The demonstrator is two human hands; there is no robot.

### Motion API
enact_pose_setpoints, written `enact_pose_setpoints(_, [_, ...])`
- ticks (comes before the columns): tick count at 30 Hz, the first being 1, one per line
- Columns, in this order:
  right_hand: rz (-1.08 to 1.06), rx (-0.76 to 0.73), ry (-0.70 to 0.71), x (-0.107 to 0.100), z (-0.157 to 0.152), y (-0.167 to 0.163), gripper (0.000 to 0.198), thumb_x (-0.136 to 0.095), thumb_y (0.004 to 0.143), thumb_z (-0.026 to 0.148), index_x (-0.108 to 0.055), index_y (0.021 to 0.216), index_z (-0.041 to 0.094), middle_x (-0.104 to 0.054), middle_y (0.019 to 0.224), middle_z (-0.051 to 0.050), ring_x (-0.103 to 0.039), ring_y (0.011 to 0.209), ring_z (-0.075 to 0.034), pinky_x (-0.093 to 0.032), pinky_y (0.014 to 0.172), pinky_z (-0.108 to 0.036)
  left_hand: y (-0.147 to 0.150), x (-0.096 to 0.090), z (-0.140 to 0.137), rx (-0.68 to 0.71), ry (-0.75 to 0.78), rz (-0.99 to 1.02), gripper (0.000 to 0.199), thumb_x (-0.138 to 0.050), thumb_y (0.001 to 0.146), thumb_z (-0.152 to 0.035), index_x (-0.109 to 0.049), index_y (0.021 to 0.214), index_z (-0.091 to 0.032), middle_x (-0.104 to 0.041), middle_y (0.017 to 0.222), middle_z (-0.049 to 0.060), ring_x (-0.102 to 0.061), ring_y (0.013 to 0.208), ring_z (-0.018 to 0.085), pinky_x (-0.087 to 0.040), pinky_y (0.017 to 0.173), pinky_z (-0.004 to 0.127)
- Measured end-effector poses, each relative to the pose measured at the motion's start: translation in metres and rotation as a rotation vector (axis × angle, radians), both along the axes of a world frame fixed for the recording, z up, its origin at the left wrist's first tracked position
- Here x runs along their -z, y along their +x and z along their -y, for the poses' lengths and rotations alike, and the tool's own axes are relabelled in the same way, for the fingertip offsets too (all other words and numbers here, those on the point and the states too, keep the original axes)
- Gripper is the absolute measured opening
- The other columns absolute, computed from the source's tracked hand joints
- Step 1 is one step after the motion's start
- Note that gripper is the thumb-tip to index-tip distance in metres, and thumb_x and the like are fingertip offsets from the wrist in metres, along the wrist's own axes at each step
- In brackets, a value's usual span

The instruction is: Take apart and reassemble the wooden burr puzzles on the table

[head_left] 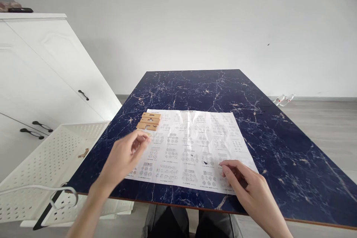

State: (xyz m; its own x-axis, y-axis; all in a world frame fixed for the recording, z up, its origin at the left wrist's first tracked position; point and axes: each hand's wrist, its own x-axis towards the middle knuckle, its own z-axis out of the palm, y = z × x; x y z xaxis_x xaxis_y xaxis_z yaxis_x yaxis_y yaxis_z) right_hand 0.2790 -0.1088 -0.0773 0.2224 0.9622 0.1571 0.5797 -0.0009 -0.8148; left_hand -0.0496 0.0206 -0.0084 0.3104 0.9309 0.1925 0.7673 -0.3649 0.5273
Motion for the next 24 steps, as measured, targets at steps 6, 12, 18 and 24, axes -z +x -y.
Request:
enact_pose_setpoints(6, [-0.003, -0.003, 0.011, 0.0, 0.0, 0.001, 0.038, -0.055, 0.105, 0.055, -0.075, 0.1, 0.024, -0.073, 0.078, -0.003, -0.063, 0.061, -0.018, -0.053, 0.059, -0.025, -0.018, -0.024, -0.085, 0.097, 0.037, -0.396, 0.043, -0.053, 0.099, -0.052, -0.064, 0.126, -0.021, -0.068, 0.134, 0.013, -0.063, 0.125, 0.033, -0.049, 0.107, 0.044])
enact_pose_setpoints(12, [0.007, -0.032, 0.024, 0.0, 0.0, 0.004, 0.039, -0.054, 0.106, 0.056, -0.076, 0.1, 0.024, -0.073, 0.077, -0.004, -0.064, 0.061, -0.018, -0.055, 0.061, -0.026, -0.016, -0.034, -0.144, 0.216, -0.224, -0.727, 0.069, -0.068, 0.084, -0.05, -0.055, 0.145, -0.019, -0.058, 0.151, 0.016, -0.055, 0.137, 0.038, -0.047, 0.109, 0.044])
enact_pose_setpoints(18, [0.02, -0.06, 0.028, 0.002, -0.001, 0.007, 0.037, -0.055, 0.106, 0.053, -0.076, 0.1, 0.024, -0.074, 0.078, -0.003, -0.063, 0.059, -0.017, -0.053, 0.057, -0.025, -0.006, -0.037, -0.168, 0.299, -0.347, -0.839, 0.09, -0.077, 0.074, -0.049, -0.049, 0.155, -0.022, -0.052, 0.16, 0.016, -0.054, 0.14, 0.037, -0.047, 0.108, 0.04])
enact_pose_setpoints(24, [0.027, -0.074, 0.028, 0.005, -0.002, 0.009, 0.036, -0.055, 0.106, 0.053, -0.076, 0.102, 0.024, -0.074, 0.078, -0.003, -0.064, 0.059, -0.017, -0.053, 0.057, -0.024, 0.001, -0.037, -0.174, 0.333, -0.376, -0.871, 0.091, -0.083, 0.066, -0.049, -0.055, 0.149, -0.025, -0.059, 0.153, 0.015, -0.059, 0.133, 0.037, -0.049, 0.103, 0.039])
